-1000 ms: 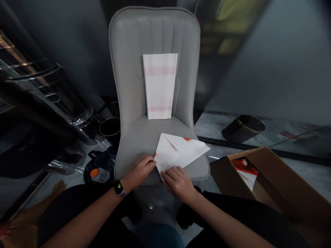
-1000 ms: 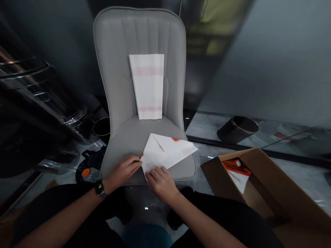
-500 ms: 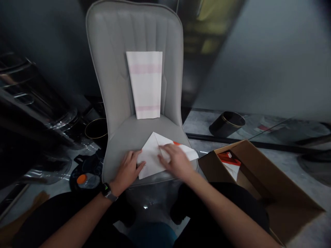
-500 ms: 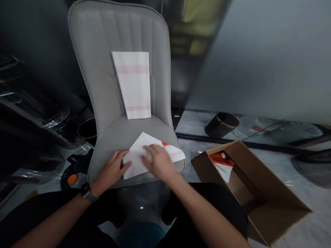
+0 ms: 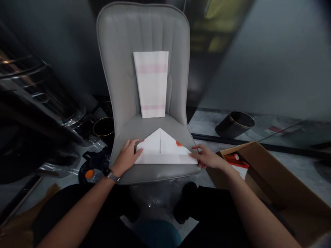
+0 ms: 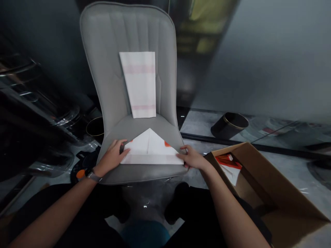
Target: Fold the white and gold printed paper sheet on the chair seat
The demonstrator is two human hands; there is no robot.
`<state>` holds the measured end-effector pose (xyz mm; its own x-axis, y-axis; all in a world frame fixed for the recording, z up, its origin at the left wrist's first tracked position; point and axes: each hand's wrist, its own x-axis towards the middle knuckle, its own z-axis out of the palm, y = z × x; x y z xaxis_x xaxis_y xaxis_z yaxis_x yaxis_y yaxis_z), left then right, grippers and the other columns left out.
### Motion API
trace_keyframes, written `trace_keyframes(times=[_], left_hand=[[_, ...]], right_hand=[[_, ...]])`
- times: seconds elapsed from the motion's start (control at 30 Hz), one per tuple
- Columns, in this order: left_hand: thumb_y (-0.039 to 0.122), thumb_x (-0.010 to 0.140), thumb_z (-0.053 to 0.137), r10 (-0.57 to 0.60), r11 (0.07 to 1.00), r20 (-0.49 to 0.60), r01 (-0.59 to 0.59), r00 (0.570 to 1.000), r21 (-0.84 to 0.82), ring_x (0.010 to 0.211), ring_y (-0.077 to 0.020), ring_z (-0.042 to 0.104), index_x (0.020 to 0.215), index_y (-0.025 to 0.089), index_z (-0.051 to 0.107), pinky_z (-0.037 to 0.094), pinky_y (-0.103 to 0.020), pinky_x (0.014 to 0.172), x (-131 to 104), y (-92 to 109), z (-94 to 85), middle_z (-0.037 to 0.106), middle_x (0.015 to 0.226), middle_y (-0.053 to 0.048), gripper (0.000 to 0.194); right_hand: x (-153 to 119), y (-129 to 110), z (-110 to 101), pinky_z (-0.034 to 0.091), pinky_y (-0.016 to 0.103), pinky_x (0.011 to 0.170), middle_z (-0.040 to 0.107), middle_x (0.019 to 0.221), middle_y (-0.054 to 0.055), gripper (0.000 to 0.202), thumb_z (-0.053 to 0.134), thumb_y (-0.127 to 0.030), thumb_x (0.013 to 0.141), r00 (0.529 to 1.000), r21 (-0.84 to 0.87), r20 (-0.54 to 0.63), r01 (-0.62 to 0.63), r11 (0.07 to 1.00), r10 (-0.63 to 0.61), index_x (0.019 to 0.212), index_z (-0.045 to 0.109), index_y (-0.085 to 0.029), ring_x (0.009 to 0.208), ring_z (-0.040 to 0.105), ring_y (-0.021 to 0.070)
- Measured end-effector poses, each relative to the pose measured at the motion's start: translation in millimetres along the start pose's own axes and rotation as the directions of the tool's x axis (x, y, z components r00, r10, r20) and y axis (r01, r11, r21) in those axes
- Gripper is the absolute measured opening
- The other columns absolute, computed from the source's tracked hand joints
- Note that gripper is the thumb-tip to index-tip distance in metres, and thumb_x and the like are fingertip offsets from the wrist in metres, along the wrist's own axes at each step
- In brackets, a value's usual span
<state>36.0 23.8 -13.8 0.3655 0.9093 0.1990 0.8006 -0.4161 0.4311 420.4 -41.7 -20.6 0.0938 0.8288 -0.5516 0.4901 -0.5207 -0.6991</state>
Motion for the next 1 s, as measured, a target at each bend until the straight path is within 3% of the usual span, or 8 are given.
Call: trace_keyframes(times=[0.07,0.23,0.47,0.6,0.7,0.83,1.0], left_hand=[[0.031,0.096,0.062,0.005,0.999,0.014,-0.005,1.0,-0.034,0.102,-0.023,0.062,0.128,0.022,0.058,0.051,-0.039,0.095,-5.4,-3.2,-7.2,0.06,0.11,-0.006,0.034],[0.028,0.098,0.058,-0.016,0.998,0.021,0.018,1.0,-0.061,0.102,-0.0227,0.063,0.124,0.021,0.06,0.053,-0.04,0.096,-33.2,-0.6,-17.6,0.061,0.108,-0.005,0.028],[0.025,0.108,0.038,0.036,0.996,-0.136,-0.047,0.99,-0.075,0.123,-0.0215,0.061,0.133,0.022,0.056,0.049,-0.041,0.109,-75.5,20.6,-24.4,0.065,0.128,-0.01,0.031],[0.035,0.108,0.039,0.169,0.977,0.045,-0.173,0.985,0.125,0.147,-0.0304,0.043,0.158,0.019,0.033,0.041,-0.054,0.117,-106.2,22.1,-13.1,0.049,0.156,-0.015,0.053],[0.048,0.106,0.041,0.21,0.927,0.154,-0.247,0.965,0.282,0.153,-0.0361,0.03,0.165,0.016,0.014,0.035,-0.061,0.119,-119.1,18.0,-1.4,0.035,0.164,-0.019,0.072],[0.048,0.108,0.036,0.244,0.88,0.227,-0.313,0.943,0.357,0.156,-0.033,0.025,0.166,0.015,0.01,0.03,-0.058,0.123,-110.9,4.7,1.0,0.03,0.167,-0.016,0.071],[0.046,0.108,0.036,0.285,0.85,0.324,-0.394,0.902,0.349,0.156,-0.0331,0.023,0.165,0.02,0.018,0.023,-0.061,0.124,-85.5,-19.3,-18.3,0.03,0.168,-0.01,0.065]], right_hand=[[-0.3,1.9,9.5,0.042,0.024,0.041,0.059,0.067,-0.006,0.051,0.072,-0.041,0.087,0.999,0.057,0.024,0.036,0.998,-0.037,0.127,0.046,-0.022,0.046,0.057,0.0139],[1.4,6.0,25.2,0.037,0.023,0.035,0.054,0.061,-0.009,0.044,0.071,-0.028,0.086,0.996,0.031,-0.054,0.079,0.996,-0.078,0.122,0.047,-0.022,0.039,0.053,0.0125],[1.4,7.1,25.3,0.04,0.025,0.037,0.055,0.06,-0.008,0.04,0.067,-0.027,0.086,0.994,-0.043,-0.081,0.076,0.996,-0.08,0.122,0.05,-0.02,0.038,0.053,0.0125],[3.7,9.1,24.8,0.039,0.026,0.038,0.056,0.059,-0.008,0.044,0.069,-0.028,0.084,0.995,-0.039,-0.074,0.067,0.997,-0.07,0.122,0.05,-0.02,0.038,0.054,0.0135],[3.1,8.6,24.9,0.038,0.026,0.037,0.055,0.059,-0.009,0.044,0.068,-0.029,0.085,0.996,-0.024,-0.053,0.069,0.997,-0.071,0.123,0.048,-0.021,0.039,0.055,0.0145],[-2.5,-0.5,26.5,0.041,0.025,0.041,0.056,0.061,-0.008,0.037,0.067,-0.028,0.087,0.997,-0.084,-0.049,0.061,0.995,-0.066,0.119,0.05,-0.021,0.041,0.058,0.0139],[-5.1,-10.1,26.7,0.042,0.026,0.044,0.059,0.063,-0.006,0.039,0.067,-0.03,0.086,0.998,-0.147,-0.018,0.055,0.988,-0.058,0.121,0.054,-0.02,0.045,0.058,0.015]])
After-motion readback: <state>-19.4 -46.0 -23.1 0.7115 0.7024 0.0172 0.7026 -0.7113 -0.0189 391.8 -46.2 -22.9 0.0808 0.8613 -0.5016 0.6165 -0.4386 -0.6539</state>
